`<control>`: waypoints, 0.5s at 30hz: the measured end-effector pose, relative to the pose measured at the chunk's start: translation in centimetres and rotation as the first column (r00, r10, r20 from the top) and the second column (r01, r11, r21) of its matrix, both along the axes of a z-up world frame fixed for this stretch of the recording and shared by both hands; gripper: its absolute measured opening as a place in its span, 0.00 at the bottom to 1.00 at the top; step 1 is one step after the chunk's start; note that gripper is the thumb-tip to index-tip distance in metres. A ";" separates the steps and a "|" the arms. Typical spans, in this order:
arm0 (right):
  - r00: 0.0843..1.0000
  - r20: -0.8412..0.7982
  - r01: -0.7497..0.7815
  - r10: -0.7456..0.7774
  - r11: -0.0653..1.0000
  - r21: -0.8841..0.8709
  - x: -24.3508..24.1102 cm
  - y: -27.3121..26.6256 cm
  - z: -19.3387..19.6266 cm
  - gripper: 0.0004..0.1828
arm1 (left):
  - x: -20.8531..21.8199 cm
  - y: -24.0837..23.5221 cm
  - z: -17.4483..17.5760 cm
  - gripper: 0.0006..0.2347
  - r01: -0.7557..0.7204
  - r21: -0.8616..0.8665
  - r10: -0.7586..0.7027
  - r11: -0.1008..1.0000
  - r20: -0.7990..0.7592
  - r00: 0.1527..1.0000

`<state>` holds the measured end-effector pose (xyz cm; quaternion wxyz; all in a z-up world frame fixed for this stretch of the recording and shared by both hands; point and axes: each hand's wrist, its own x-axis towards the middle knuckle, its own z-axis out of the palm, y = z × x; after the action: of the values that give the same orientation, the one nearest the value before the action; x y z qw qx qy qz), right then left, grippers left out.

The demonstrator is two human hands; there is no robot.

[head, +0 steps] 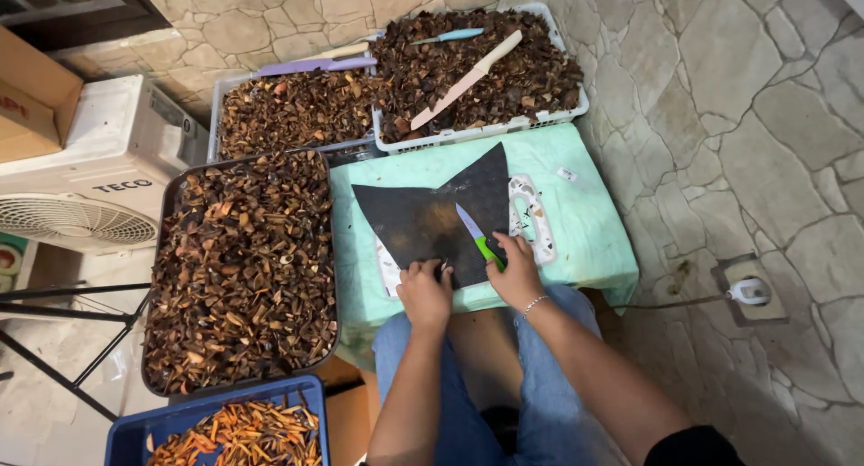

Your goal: Cutting and trimming dried leaves on a black template using a small knife

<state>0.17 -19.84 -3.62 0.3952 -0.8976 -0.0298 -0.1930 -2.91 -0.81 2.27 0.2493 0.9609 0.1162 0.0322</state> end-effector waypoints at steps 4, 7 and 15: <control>1.000 -0.021 0.009 -0.009 1.000 -0.009 -0.1 0.0 0.1 0.32 | 0.0 -0.4 -0.8 0.05 0.001 0.024 -0.002 1.000 0.061 0.998; 1.000 -0.014 0.006 -0.006 1.000 -0.007 -0.1 0.0 0.3 0.31 | 0.1 -0.5 -2.7 0.05 0.047 0.068 -0.054 0.997 0.105 0.993; 0.999 -0.033 -0.008 0.009 1.000 0.022 0.2 -0.4 -0.3 0.30 | -2.6 0.1 -1.7 0.01 0.155 -0.317 -0.022 0.936 0.386 0.922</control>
<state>0.34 -20.22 -3.89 0.4063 -0.8961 -0.0250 -0.1768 -5.50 -0.66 0.55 0.4311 0.8830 0.0258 0.1839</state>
